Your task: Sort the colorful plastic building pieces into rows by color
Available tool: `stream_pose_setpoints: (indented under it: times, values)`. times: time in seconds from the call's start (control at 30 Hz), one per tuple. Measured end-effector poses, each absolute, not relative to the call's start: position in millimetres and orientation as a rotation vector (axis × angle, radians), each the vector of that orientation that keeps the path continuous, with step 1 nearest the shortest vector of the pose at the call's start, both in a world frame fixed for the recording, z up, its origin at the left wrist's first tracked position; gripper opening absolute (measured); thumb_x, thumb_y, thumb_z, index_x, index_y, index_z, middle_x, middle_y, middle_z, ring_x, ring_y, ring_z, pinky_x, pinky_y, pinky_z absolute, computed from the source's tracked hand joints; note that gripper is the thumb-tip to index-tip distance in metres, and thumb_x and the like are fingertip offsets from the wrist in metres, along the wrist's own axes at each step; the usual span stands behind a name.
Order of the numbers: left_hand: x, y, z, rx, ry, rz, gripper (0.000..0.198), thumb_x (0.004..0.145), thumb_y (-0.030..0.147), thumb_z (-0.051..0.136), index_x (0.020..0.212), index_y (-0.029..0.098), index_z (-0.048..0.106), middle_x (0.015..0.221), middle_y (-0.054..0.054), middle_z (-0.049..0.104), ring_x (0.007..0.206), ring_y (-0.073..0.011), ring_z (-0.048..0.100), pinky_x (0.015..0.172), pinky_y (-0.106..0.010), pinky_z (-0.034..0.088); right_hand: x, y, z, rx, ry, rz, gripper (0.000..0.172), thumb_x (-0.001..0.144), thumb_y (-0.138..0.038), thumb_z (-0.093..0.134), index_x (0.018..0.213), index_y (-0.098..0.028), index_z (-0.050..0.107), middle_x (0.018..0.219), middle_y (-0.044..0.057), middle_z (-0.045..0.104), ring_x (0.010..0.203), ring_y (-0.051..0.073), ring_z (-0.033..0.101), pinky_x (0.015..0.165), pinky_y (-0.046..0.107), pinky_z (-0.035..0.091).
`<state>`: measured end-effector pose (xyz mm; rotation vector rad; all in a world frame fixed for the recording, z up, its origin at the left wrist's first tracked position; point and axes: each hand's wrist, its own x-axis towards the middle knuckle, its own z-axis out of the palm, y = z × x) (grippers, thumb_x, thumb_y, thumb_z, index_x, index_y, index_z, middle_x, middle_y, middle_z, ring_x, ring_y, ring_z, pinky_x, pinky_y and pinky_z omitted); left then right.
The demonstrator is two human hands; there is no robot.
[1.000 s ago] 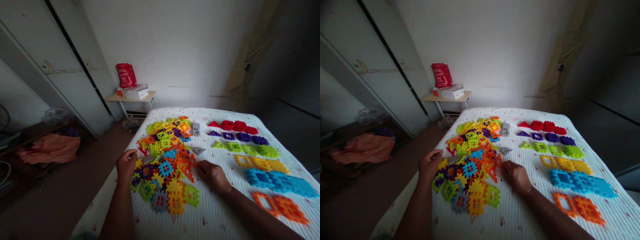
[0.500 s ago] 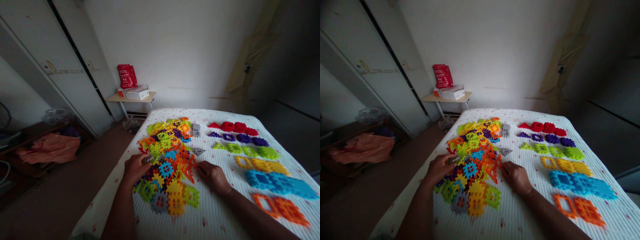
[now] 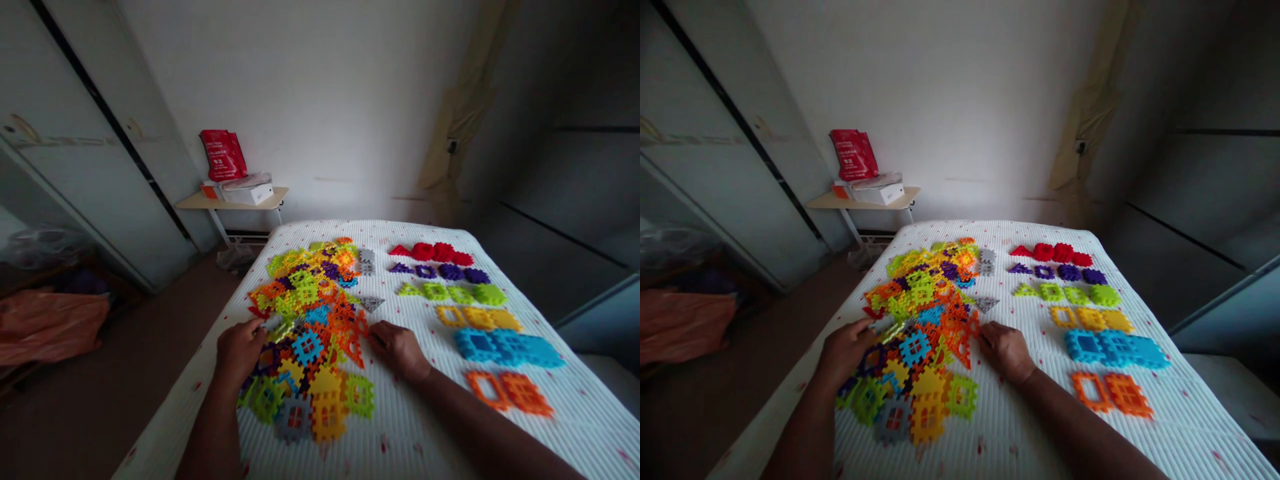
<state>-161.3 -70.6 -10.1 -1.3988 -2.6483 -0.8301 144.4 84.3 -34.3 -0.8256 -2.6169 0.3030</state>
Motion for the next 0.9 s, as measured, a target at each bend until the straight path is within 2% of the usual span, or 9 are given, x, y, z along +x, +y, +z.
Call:
stream_pose_setpoints:
  times: [0.23,0.33,0.4,0.5,0.6,0.73,0.9]
  values:
    - [-144.4,-65.5,-1.7,-1.067,-2.541,-1.424,0.036,0.072,0.043,0.053,0.091,0.017,0.069,0.085,-0.006,0.073,0.080,-0.0228,0.067,0.075,-0.030,0.050,143.1,84.5,-34.6,-0.804,-2.603,0.339,0.026,0.090,-0.025,0.039,0.080,-0.018,0.062,0.074,0.004,0.064,0.067,0.014,0.060,0.061,0.021,0.040]
    - [-125.0,-58.8,6.0,-1.115,-2.500,-1.694,0.036,0.073,0.045,0.056,0.091,0.016,0.067,0.079,-0.004,0.072,0.073,-0.0197,0.066,0.069,-0.027,0.051,142.7,84.5,-35.5,-0.797,-2.570,0.376,0.028,0.090,-0.027,0.038,0.081,-0.019,0.063,0.076,0.005,0.064,0.069,0.014,0.061,0.062,0.022,0.042]
    - [-112.9,-54.2,10.1,-1.175,-2.495,-1.757,0.036,0.075,0.045,0.056,0.091,0.015,0.066,0.073,-0.002,0.071,0.066,-0.0176,0.065,0.063,-0.025,0.050,142.9,84.7,-35.7,-0.797,-2.544,0.420,0.028,0.090,-0.029,0.038,0.081,-0.019,0.063,0.076,0.005,0.065,0.070,0.015,0.061,0.063,0.022,0.043]
    - [-97.0,-48.2,13.6,-1.271,-2.509,-1.766,0.033,0.076,0.043,0.055,0.092,0.016,0.066,0.064,0.000,0.068,0.059,-0.0161,0.064,0.058,-0.024,0.050,143.2,85.5,-33.0,-0.789,-2.481,0.544,0.027,0.089,-0.031,0.040,0.081,-0.019,0.063,0.078,0.006,0.065,0.071,0.016,0.061,0.065,0.025,0.045]
    - [-83.0,-41.8,15.2,-1.448,-2.442,-1.817,0.024,0.076,0.035,0.056,0.088,0.018,0.067,0.066,0.000,0.068,0.060,-0.0158,0.064,0.057,-0.025,0.051,141.1,86.1,-25.8,-0.777,-2.320,0.836,0.026,0.088,-0.036,0.043,0.082,-0.019,0.061,0.077,0.005,0.065,0.069,0.016,0.060,0.063,0.026,0.046]
    - [-64.2,-32.7,17.8,-1.755,-2.093,-1.678,0.014,0.074,0.017,0.053,0.077,0.020,0.066,0.083,-0.004,0.071,0.080,-0.0169,0.066,0.073,-0.028,0.054,134.1,82.2,-10.1,-0.701,-2.049,1.290,0.028,0.082,-0.044,0.053,0.090,-0.018,0.061,0.079,0.003,0.063,0.069,0.015,0.059,0.062,0.026,0.047]
    - [-42.3,-27.1,13.4,-1.929,-1.781,-1.270,0.026,0.077,0.007,0.048,0.088,0.022,0.066,0.097,-0.005,0.070,0.091,-0.0162,0.066,0.084,-0.030,0.053,127.1,71.5,9.3,-0.552,-2.044,1.391,0.042,0.073,-0.046,0.066,0.105,-0.020,0.058,0.094,0.004,0.062,0.079,0.016,0.058,0.065,0.026,0.047]
